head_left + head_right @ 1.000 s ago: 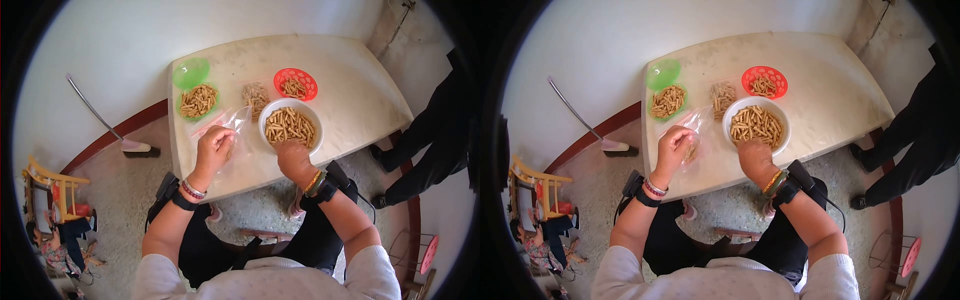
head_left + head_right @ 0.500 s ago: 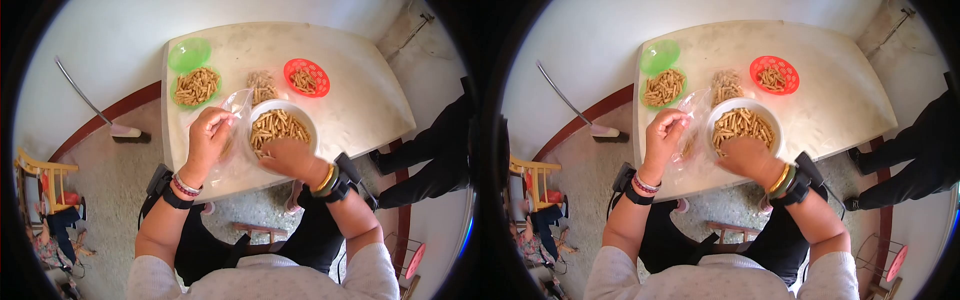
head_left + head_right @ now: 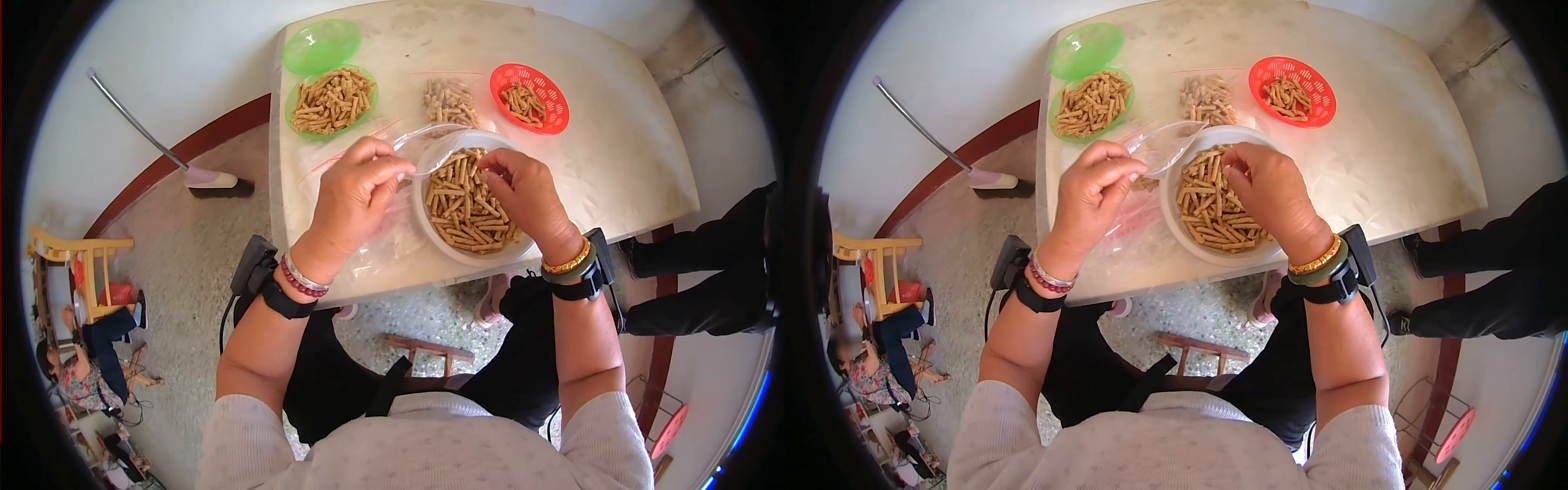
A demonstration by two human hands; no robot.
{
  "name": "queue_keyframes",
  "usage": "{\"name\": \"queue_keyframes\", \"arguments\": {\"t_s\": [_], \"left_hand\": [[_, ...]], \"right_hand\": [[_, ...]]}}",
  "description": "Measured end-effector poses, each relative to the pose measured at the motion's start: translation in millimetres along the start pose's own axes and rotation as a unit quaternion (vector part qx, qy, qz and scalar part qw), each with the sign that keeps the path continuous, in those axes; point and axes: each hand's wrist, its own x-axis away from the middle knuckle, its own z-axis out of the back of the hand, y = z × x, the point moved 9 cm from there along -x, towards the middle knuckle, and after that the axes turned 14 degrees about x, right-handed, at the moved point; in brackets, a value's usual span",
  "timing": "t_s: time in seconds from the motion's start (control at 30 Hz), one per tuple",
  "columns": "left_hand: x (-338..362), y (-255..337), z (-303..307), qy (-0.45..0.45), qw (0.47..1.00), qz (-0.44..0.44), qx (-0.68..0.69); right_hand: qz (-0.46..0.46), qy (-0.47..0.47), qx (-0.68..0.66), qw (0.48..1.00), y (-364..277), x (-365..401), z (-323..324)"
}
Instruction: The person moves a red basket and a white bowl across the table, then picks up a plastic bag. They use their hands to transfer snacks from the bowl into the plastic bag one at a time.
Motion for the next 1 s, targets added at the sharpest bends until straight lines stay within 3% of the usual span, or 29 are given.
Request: {"name": "queue_keyframes", "arguments": {"t_s": [0.1,0.17,0.2,0.23,0.27,0.33,0.4,0.47,0.53,0.57,0.67,0.73,0.8,0.87,0.93,1.0], "left_hand": [[5.8,13.4,-3.6,-0.021,0.996,-0.032,-0.081],[9.2,33.3,-3.8,-0.024,0.991,-0.075,-0.112],[11.7,40.6,-4.3,-0.023,0.99,-0.075,-0.113],[14.4,46.6,-5.2,-0.02,0.992,-0.066,-0.109],[17.0,49.0,-6.3,-0.017,0.993,-0.057,-0.105],[20.9,48.1,-10.8,-0.026,0.993,-0.053,-0.107],[23.1,39.4,-19.9,-0.077,0.997,-0.008,-0.019],[21.2,44.3,-14.1,-0.083,0.996,-0.029,-0.008],[16.9,35.5,24.7,0.061,0.989,0.088,0.097],[18.4,26.8,34.3,0.092,0.984,0.097,0.121],[13.5,25.5,33.4,0.084,0.99,0.104,0.039],[18.7,16.3,27.9,0.055,0.986,0.155,0.039],[24.7,-12.3,16.9,0.007,0.979,0.204,0.014],[27.9,-24.9,26.5,0.037,0.977,0.202,0.056],[33.3,-33.9,29.2,0.084,0.91,0.311,0.262],[33.7,-34.6,25.7,0.083,0.922,0.299,0.233]], "right_hand": [[0.042,-0.001,0.07,0.997,-6.3,2.9,-2.7],[-0.014,-0.013,-0.069,0.997,-3.9,5.7,-5.6],[-0.013,-0.013,-0.069,0.997,-14.5,6.9,-1.1],[-0.098,-0.073,-0.242,0.962,-19.2,9.8,-6.7],[-0.181,-0.13,-0.405,0.887,-25.1,15.6,-21.5],[-0.184,-0.151,-0.396,0.887,-37.3,15.9,-36.8],[-0.185,-0.172,-0.387,0.887,-37.5,15.9,-49.0],[-0.084,-0.176,-0.309,0.931,-43.7,5.3,-54.2],[-0.089,-0.181,-0.337,0.92,-56.0,3.7,-51.4],[-0.078,-0.177,-0.33,0.924,-64.4,2.9,-49.5],[-0.058,-0.173,-0.341,0.922,-84.9,0.2,-49.1],[-0.052,-0.174,-0.36,0.915,-89.0,-0.8,-53.2],[-0.038,-0.158,-0.287,0.944,-80.6,-8.2,-58.1],[-0.061,-0.169,-0.261,0.949,-71.7,-9.8,-56.1],[-0.086,-0.174,-0.231,0.953,-61.2,-10.9,-51.5],[-0.089,-0.19,-0.257,0.943,-56.6,-7.4,-49.2]]}}
